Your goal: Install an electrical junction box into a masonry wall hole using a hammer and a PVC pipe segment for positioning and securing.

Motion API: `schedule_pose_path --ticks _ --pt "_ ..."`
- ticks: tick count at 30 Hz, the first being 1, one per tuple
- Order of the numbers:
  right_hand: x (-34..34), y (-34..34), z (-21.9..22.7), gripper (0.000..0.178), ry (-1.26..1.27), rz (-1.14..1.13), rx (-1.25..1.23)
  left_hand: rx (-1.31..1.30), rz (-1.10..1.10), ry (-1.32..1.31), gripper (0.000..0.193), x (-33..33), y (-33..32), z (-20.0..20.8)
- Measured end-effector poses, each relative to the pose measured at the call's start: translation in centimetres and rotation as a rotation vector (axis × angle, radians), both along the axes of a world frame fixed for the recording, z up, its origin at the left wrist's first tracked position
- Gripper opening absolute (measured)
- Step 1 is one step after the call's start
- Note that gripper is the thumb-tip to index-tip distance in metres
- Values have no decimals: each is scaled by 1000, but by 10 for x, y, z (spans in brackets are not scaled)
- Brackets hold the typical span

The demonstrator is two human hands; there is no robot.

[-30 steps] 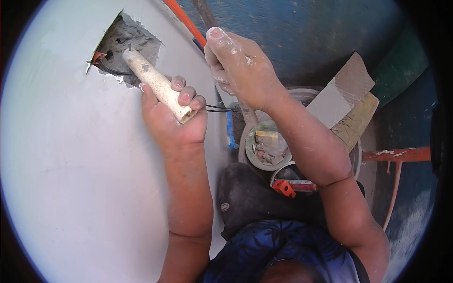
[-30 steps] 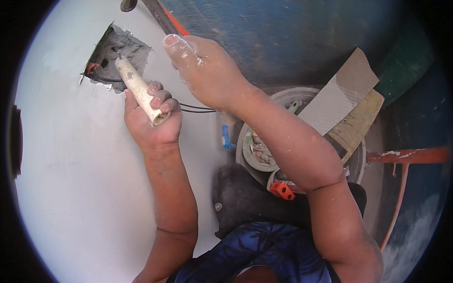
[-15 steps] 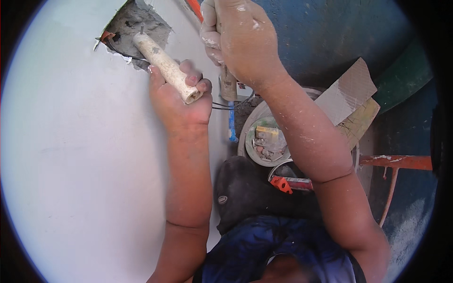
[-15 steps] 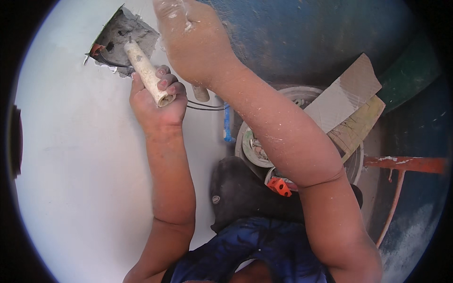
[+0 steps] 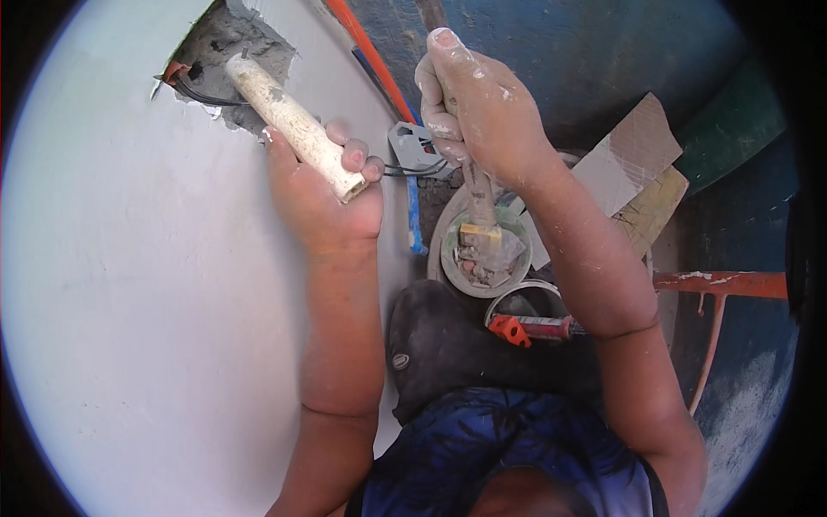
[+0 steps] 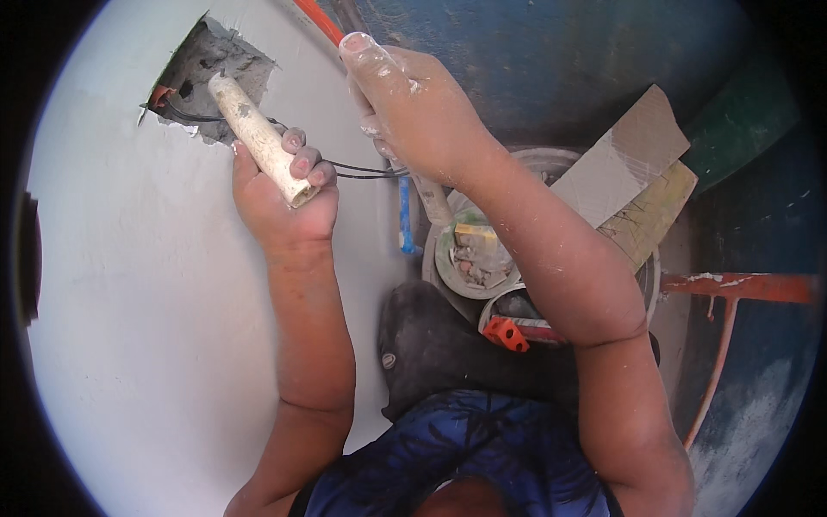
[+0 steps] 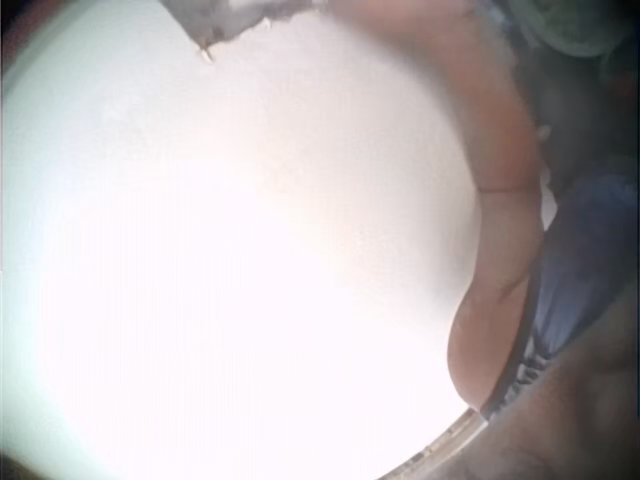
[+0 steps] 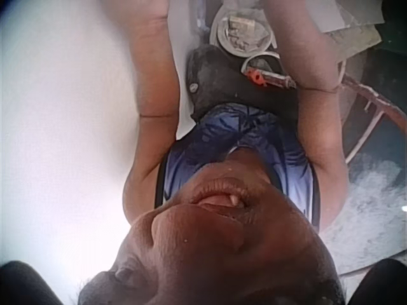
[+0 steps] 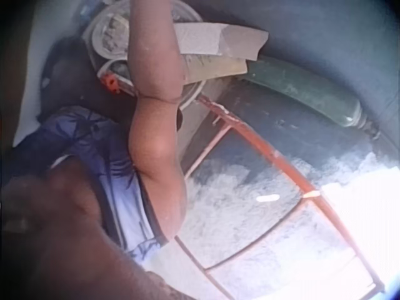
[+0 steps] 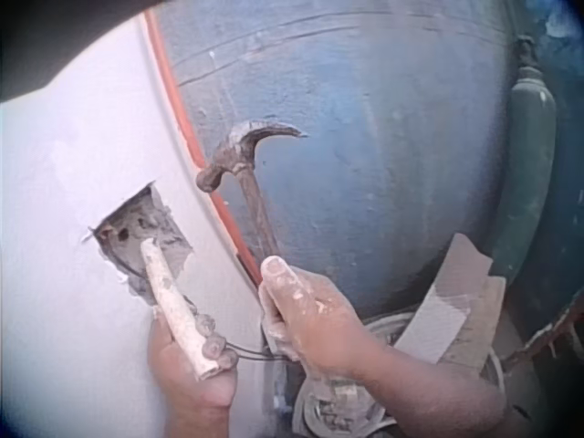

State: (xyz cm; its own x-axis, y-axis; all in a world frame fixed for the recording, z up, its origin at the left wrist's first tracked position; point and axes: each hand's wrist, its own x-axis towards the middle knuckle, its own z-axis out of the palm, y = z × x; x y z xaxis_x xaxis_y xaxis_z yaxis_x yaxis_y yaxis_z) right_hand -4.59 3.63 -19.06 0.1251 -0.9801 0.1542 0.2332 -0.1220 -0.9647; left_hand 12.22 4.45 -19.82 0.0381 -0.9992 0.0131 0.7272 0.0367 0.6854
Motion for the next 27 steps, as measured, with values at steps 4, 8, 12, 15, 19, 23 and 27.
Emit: schedule_pose_path --ticks 4,8,12,15,19,23,27 --pt "11 1 -12 50 82 -36 -100 -27 -10 -14 36 3 -1 -2" --pt "20 2 -10 50 41 -5 -102 -30 -29 17 37 6 -1 -2" --pt "24 1 -3 50 0 -25 -158 2 -15 35 38 3 2 2" --pt "26 -2 -6 49 28 -44 -206 -12 -25 35 38 6 3 -1" --pt "29 -5 -5 51 76 -114 -287 -9 -41 84 38 10 3 -2" --pt "37 -1 9 53 -88 -121 -414 -6 -17 71 43 13 3 -2" --pt "42 -2 9 53 -132 -78 -393 -48 -106 133 45 21 0 -7"
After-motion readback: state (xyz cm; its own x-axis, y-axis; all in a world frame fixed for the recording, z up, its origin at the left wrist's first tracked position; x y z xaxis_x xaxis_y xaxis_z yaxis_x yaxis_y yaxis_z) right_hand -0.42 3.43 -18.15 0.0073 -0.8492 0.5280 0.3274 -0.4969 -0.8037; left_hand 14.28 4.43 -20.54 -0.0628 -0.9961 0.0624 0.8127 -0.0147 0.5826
